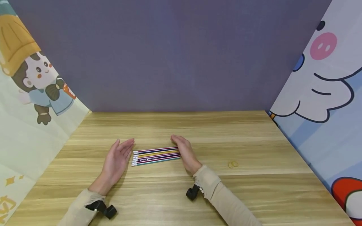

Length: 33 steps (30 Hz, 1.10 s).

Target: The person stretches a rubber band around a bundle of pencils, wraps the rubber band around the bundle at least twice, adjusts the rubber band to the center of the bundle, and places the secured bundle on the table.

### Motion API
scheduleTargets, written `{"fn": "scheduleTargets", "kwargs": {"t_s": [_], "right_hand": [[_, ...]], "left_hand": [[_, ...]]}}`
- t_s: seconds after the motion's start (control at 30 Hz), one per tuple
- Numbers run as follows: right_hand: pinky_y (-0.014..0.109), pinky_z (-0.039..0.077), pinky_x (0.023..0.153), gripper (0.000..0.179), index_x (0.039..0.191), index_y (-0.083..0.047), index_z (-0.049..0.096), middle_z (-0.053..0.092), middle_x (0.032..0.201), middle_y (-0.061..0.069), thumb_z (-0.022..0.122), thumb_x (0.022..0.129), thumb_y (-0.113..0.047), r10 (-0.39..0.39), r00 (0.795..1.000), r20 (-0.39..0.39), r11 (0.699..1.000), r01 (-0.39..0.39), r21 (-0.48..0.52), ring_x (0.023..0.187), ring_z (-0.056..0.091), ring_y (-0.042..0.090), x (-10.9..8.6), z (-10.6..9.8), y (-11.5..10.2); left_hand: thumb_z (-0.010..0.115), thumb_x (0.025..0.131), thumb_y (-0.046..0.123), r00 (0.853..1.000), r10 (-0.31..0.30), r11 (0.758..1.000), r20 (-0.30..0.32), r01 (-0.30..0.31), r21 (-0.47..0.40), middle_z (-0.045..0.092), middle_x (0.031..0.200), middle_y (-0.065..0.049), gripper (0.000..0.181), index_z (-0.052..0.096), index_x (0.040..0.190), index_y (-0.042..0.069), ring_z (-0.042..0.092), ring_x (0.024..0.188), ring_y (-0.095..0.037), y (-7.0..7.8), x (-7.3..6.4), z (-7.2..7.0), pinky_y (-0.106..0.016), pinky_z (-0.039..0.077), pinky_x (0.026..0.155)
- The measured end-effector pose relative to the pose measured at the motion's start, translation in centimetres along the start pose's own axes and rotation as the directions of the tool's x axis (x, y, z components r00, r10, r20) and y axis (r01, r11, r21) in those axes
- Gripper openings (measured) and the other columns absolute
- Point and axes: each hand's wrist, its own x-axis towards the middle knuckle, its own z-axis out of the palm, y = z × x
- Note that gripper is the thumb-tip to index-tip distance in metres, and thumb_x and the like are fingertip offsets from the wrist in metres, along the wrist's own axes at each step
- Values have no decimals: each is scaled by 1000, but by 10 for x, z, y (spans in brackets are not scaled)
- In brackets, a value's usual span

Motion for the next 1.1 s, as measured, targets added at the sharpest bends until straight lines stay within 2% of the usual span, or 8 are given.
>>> {"fn": "scheduleTargets", "kwargs": {"t_s": [0.17,0.53,0.8,1.1], "right_hand": [[43,29,119,48,136,-2,55,52,143,18,58,100,-34,-9,1000,-29,999,8,-42,134,48,29,-2,3,1],[43,26,121,45,134,-6,59,55,141,13,57,100,-35,27,998,-59,993,-33,-114,136,45,26,-4,4,-1],[44,27,120,46,134,-1,57,56,139,15,60,99,-32,22,998,-58,996,-27,-89,132,48,26,-2,1,-4],[47,26,120,48,134,4,54,51,142,21,59,99,-29,4,1000,-25,1000,-5,-23,135,47,32,-1,-2,-10]], "left_hand": [[26,108,49,999,-15,1000,40,16,-5,16,164,-12,69,19,152,-4,9,152,-25,-1,1,-1,-36,0,125],[27,108,47,999,-22,999,24,21,31,20,161,-14,68,21,151,-6,13,151,-26,-2,-2,2,-37,3,125],[29,108,46,1000,-22,999,3,22,50,23,159,-15,66,24,149,-5,18,150,-27,0,-1,3,-37,6,125],[32,108,46,1000,-15,1000,6,15,25,21,159,-18,63,29,145,-5,20,149,-27,2,-2,2,-37,7,125]]}}
